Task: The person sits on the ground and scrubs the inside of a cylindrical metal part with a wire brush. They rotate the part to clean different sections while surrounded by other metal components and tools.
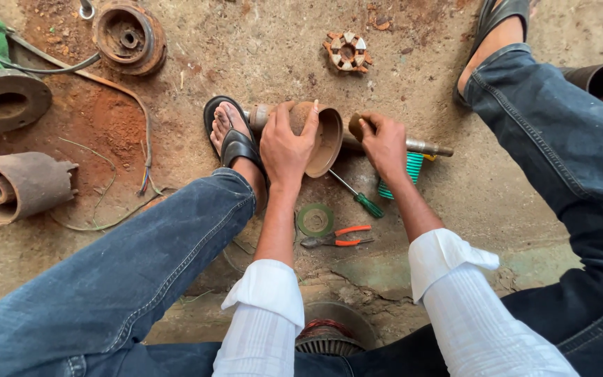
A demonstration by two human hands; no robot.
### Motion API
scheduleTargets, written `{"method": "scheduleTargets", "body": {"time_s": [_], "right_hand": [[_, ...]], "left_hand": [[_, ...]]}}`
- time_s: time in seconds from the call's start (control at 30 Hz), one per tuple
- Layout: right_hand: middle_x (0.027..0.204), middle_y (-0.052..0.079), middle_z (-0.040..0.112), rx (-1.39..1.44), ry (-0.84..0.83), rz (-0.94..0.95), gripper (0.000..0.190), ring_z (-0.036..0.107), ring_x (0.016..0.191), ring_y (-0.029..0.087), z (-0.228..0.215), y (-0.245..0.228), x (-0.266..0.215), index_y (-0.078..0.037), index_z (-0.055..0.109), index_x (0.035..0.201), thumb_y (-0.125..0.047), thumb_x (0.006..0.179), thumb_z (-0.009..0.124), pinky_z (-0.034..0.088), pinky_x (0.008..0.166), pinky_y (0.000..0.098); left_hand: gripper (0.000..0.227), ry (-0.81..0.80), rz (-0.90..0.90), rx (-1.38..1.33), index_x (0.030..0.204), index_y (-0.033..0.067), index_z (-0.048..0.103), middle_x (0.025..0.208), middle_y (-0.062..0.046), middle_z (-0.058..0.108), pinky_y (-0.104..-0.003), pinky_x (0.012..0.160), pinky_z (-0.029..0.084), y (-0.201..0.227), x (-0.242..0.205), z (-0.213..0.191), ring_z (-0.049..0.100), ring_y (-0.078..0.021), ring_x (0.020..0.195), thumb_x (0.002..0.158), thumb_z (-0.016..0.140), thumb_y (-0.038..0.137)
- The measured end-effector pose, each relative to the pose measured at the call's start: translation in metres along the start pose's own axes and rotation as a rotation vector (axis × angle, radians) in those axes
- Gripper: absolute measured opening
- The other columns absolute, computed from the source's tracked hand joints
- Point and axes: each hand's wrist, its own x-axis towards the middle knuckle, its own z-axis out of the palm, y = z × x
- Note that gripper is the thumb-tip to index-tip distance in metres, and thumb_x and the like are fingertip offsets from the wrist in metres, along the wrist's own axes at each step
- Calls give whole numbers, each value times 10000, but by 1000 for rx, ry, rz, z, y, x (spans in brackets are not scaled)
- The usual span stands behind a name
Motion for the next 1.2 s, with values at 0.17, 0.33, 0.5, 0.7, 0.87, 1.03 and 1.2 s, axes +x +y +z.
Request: {"method": "scheduleTargets", "body": {"time_s": [0.17,0.33,0.5,0.7,0.87,1.03,1.2], "right_hand": [[970,145,770,-143,-1,-316,232,726,803,302,-5,-17,-8,-98,771,1147,-97,942,662,574,734,421],[918,179,732,-285,-92,-608,227,692,885,347,12,-20,-19,-32,714,1094,-42,874,661,555,771,452],[804,183,721,-407,-291,-724,130,698,903,361,29,-26,-31,-34,676,896,-30,767,670,561,845,485],[878,217,731,-71,-604,-167,209,709,772,308,25,-45,-26,24,730,1023,-89,849,755,534,739,400],[949,80,766,742,-567,161,148,696,856,126,32,-48,-29,24,727,1058,-58,962,649,589,788,323],[934,135,769,111,-499,-329,188,735,885,247,33,-29,-43,-3,737,1030,1,850,684,567,772,401],[779,176,688,-436,-229,-991,70,699,819,399,26,-11,-43,-15,655,758,-65,791,691,569,804,520]], "left_hand": [[508,-8,18,30,1138,36,681,1082,-197,731,-465,816,556,-3,3,2,718,-384,970,924,719,495],[529,-6,17,91,1153,38,679,1072,-193,727,-470,845,551,-8,6,13,715,-373,985,927,711,515],[535,-3,26,105,1165,36,674,1067,-192,721,-473,846,548,-13,8,21,711,-357,986,941,699,520],[539,-5,34,103,1167,37,684,1016,-187,714,-477,812,546,-14,3,22,707,-346,948,928,701,519],[507,71,46,92,1130,46,702,1005,-188,724,-480,818,554,-14,4,23,707,-383,937,913,726,504],[495,62,37,43,1127,38,692,1043,-192,731,-477,809,564,-15,5,22,717,-384,940,923,728,488],[488,72,58,31,1122,35,685,1053,-196,726,-474,799,561,-13,4,18,716,-387,938,914,725,475]]}}
